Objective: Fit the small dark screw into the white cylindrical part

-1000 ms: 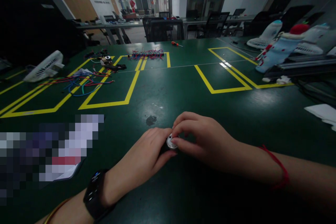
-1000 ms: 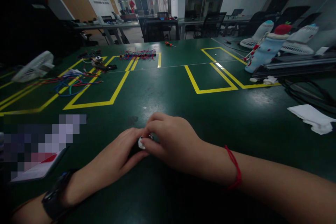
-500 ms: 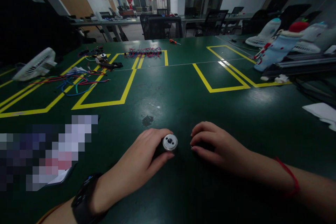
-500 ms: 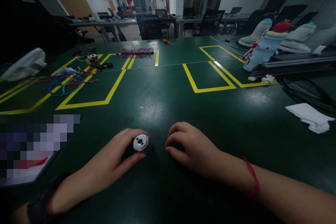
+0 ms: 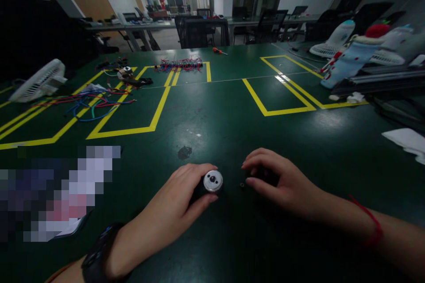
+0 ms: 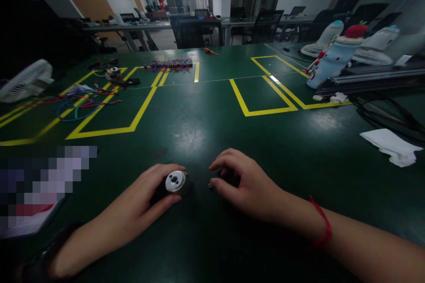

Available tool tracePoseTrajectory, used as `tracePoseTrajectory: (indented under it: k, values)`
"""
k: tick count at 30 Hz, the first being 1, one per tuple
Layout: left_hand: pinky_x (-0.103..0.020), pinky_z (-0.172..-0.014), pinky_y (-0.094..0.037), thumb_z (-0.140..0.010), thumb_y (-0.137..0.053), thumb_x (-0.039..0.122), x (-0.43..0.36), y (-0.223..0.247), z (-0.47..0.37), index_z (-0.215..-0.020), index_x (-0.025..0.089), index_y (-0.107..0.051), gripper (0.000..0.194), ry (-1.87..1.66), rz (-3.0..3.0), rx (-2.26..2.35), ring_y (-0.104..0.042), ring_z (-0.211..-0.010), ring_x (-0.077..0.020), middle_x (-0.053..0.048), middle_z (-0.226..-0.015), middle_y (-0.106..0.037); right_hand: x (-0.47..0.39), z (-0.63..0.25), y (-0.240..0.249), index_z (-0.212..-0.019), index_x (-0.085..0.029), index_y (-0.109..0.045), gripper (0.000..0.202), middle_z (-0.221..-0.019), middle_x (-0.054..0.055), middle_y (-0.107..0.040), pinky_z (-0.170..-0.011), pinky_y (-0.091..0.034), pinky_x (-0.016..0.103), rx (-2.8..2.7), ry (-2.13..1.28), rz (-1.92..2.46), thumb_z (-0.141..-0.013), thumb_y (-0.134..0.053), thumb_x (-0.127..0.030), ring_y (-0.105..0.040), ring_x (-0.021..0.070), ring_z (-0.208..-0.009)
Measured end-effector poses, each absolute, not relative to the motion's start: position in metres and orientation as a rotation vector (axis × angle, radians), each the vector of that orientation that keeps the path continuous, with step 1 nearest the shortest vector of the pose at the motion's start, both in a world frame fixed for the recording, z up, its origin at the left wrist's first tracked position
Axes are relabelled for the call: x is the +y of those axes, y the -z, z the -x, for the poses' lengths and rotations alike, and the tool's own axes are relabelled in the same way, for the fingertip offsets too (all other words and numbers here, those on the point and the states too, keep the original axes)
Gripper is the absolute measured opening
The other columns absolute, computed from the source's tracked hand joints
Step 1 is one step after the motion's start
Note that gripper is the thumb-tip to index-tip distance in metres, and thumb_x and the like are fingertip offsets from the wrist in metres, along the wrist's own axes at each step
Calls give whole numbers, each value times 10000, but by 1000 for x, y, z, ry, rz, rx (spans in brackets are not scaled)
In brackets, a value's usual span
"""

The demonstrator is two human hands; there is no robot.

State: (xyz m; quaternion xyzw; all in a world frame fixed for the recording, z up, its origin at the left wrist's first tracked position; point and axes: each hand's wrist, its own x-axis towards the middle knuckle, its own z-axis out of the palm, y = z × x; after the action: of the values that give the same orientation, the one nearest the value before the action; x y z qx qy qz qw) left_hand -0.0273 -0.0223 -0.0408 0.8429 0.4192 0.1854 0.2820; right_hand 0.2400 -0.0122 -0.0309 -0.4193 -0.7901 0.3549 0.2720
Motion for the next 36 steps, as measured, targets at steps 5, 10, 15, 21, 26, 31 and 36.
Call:
tracePoseTrajectory:
  k: [5,10,15,21,26,31,36]
  values:
    - [-387,-975,-432,-925,-580,236,-22,40,27,-1292,322,-405,416,-496,-2257,1121,-525,-1113,-217,-13,-1226,-546,-8,-244,25,-974,-199,-626,121,-939,35,-623,-703,-494,289,-1844,-1172,1264,-896,-587,-281,-598,163,-826]
    - [-388,-982,-427,-927,-580,244,-22,38,27,-1291,315,-415,406,-490,-2258,1123,-520,-1121,-214,-11,-1230,-548,-7,-243,26,-940,-203,-638,105,-879,5,-627,-702,-476,275,-1704,-1250,1294,-886,-603,-287,-592,146,-804]
    - [-389,-994,-417,-927,-579,238,-21,39,27,-1290,308,-421,402,-493,-2260,1110,-516,-1128,-211,-11,-1232,-548,-8,-243,26,-932,-202,-638,98,-868,0,-622,-677,-467,263,-1725,-1255,1294,-894,-594,-281,-582,134,-778]
    - [-385,-981,-414,-923,-587,231,-21,39,27,-1269,312,-434,387,-500,-2261,1109,-515,-1109,-205,-3,-1215,-553,-8,-241,27,-946,-196,-643,105,-928,26,-617,-728,-490,285,-1922,-1107,1268,-899,-581,-265,-595,148,-829]
    - [-394,-986,-404,-923,-589,239,-21,39,26,-1268,307,-437,383,-510,-2263,1104,-506,-1120,-212,-9,-1220,-554,-12,-237,34,-979,-182,-676,182,-1114,76,-559,-870,-489,325,-2278,-911,1137,-803,-689,-226,-568,192,-1007]
    - [-389,-982,-403,-916,-600,234,-20,40,25,-1256,299,-444,380,-528,-2260,1095,-509,-1116,-213,-9,-1209,-562,-10,-229,27,-933,-168,-682,104,-1092,85,-560,-870,-493,316,-2339,-863,1110,-849,-637,-210,-572,186,-1000]
    - [-382,-968,-412,-918,-599,230,-20,42,26,-1225,286,-463,340,-552,-2247,1067,-519,-1092,-210,-11,-1182,-570,-1,-206,-2,-969,-168,-681,131,-1062,62,-584,-825,-486,302,-2360,-761,968,-852,-643,-213,-587,169,-933]
